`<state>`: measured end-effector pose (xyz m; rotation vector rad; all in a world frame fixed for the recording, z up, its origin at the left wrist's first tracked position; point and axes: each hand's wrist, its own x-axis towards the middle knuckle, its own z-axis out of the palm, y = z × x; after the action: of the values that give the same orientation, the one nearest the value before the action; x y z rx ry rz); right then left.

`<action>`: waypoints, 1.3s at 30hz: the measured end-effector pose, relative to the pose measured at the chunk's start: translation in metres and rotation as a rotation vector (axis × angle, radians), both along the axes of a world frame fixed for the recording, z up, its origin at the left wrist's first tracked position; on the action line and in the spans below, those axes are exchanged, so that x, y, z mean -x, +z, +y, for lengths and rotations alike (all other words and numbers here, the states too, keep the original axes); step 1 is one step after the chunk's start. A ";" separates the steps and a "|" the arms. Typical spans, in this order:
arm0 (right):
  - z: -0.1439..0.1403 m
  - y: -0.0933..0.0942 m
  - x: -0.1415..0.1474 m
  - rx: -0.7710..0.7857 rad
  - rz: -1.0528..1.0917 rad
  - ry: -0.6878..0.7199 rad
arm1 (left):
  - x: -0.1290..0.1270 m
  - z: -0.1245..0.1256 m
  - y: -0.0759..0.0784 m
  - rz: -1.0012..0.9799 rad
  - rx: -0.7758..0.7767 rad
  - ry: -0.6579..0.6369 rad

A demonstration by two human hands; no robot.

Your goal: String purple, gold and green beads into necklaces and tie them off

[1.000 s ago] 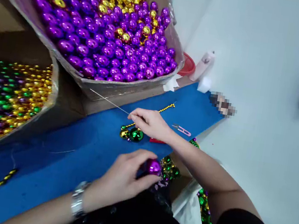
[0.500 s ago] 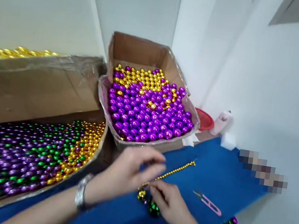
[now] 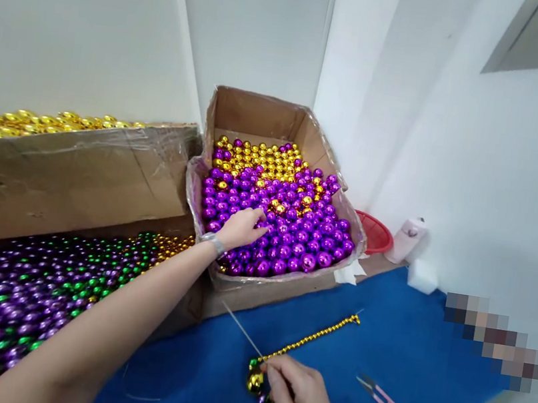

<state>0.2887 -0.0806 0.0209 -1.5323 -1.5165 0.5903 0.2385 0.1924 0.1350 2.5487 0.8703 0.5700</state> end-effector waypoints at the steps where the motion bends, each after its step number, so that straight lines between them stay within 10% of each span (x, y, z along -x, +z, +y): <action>1: -0.002 0.002 0.000 -0.015 0.017 -0.020 | 0.012 -0.008 0.004 -0.047 0.046 -0.020; 7: -0.004 0.004 0.004 -0.134 0.035 -0.042 | 0.104 -0.071 -0.003 -0.720 0.951 -0.078; 11: 0.000 0.001 0.011 -0.191 -0.044 0.009 | 0.143 -0.100 -0.023 -0.927 1.205 0.052; 21: 0.003 0.000 0.027 -0.201 -0.178 0.077 | 0.173 -0.112 -0.039 -0.952 1.235 0.128; 29: 0.006 -0.009 0.031 -0.271 -0.323 0.072 | 0.175 -0.134 -0.038 -0.679 0.871 0.081; 39: 0.003 -0.017 0.034 -0.210 -0.224 0.130 | 0.180 -0.147 -0.056 -0.827 1.038 0.098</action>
<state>0.2546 -0.0778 0.0035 -1.3799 -1.7983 0.3272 0.0583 0.0454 0.0785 1.1799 0.6890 0.8189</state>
